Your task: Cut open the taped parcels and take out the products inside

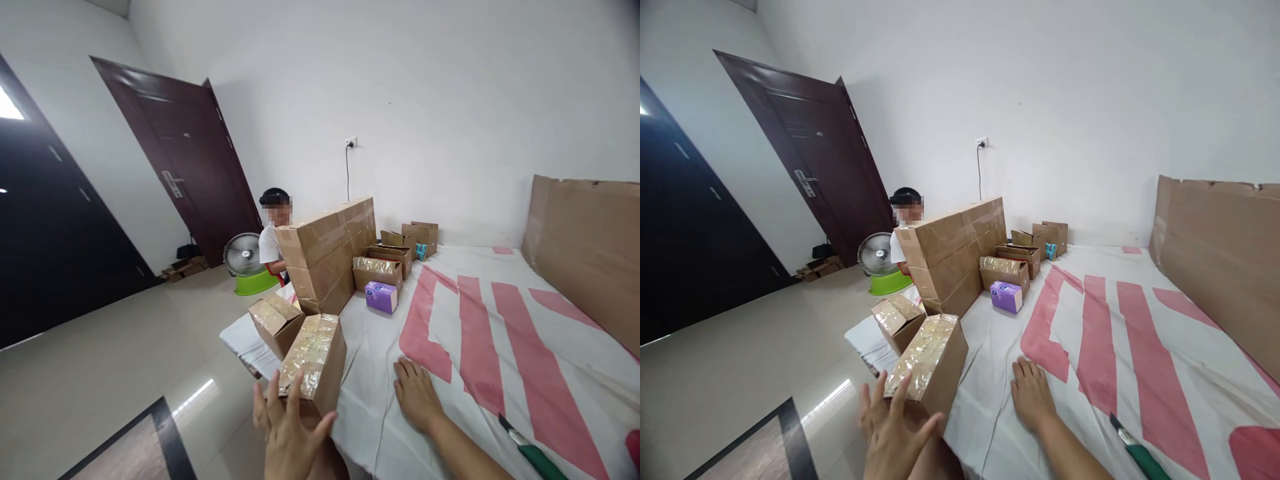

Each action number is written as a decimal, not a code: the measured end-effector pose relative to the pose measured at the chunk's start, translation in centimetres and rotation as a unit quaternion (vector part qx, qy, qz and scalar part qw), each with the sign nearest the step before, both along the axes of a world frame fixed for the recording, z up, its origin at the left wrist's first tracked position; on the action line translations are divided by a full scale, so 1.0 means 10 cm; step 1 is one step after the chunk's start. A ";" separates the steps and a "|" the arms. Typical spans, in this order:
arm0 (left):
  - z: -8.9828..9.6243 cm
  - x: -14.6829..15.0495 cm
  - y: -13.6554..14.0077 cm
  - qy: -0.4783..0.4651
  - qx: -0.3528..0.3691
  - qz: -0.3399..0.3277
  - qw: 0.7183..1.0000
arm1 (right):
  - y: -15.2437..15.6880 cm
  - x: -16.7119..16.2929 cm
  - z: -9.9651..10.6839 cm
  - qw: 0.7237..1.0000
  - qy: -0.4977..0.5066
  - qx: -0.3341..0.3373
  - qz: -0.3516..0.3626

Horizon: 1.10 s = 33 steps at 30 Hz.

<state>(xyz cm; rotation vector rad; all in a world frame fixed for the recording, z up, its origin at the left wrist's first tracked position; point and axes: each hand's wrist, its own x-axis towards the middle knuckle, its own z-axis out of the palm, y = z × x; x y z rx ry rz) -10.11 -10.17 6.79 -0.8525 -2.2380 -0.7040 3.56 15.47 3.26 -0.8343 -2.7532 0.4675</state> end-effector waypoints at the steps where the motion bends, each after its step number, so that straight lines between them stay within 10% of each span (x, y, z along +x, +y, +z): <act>1: 0.13 -0.01 0.05 -0.032 -0.006 0.030 0.999 | -0.01 0.00 0.03 1.000 -0.010 -0.004 0.002; 6: 0.30 -0.02 0.19 -0.059 0.026 0.044 0.997 | -0.21 0.25 0.03 0.996 -0.071 -0.041 0.043; 14: 0.34 0.00 0.27 0.048 0.070 -0.190 0.978 | -0.58 1.35 -0.07 0.936 0.033 -0.092 0.339; 18: 0.31 0.21 0.48 -0.032 0.041 -0.345 0.937 | -0.29 1.87 0.24 0.985 0.116 -0.106 0.077; 22: 0.41 0.44 0.74 -0.140 -0.092 -0.550 0.818 | 0.03 2.34 0.26 0.983 0.060 -0.032 -0.169; 24: 0.49 0.50 0.89 -0.170 -0.142 -0.583 0.781 | 0.08 2.52 0.17 0.981 0.018 -0.020 -0.192; 27: 0.47 0.52 1.06 -0.201 -0.120 -0.553 0.800 | 0.05 2.70 0.02 0.984 0.000 -0.024 -0.179; 33: 0.02 0.62 1.11 -0.354 0.001 -0.589 0.727 | 0.20 2.97 -0.01 0.973 0.007 -0.006 -0.232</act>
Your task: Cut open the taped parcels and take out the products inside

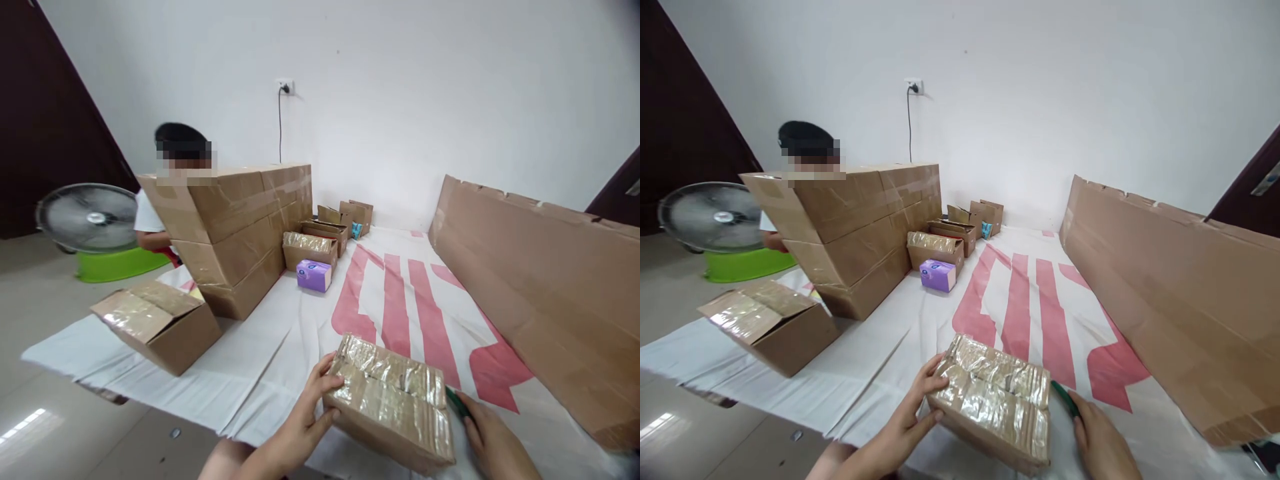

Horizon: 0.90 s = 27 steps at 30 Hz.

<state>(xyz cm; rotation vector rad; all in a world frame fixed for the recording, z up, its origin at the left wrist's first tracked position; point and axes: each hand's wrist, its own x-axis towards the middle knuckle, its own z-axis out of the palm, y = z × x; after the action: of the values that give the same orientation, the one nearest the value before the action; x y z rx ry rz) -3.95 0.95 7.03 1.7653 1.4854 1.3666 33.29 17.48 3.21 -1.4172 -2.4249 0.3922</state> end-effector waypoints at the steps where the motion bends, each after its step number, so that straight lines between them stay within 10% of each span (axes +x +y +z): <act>1: -0.05 0.03 -0.01 -0.020 -0.003 0.000 1.000 | 0.06 0.03 0.07 1.000 0.011 0.007 -0.019; 5: -0.07 0.08 0.00 -0.031 0.009 -0.009 0.999 | 0.17 -0.12 0.66 0.993 0.073 0.085 -0.034; 11: -0.04 0.06 0.02 -0.022 0.025 -0.008 0.999 | -0.17 -1.02 1.55 0.967 0.086 0.078 0.226; 17: -0.06 0.06 0.01 -0.022 0.024 -0.006 0.999 | -0.28 -1.48 1.71 0.947 -0.006 0.052 0.316; 27: -0.06 0.04 0.02 0.008 0.019 0.004 1.000 | -0.25 -1.04 1.87 0.951 -0.135 0.047 0.275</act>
<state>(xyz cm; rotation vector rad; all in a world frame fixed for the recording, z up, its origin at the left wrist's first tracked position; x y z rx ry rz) -3.54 1.14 6.45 1.8000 1.4842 1.3971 22.88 14.98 21.94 -0.7721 -3.0044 0.2028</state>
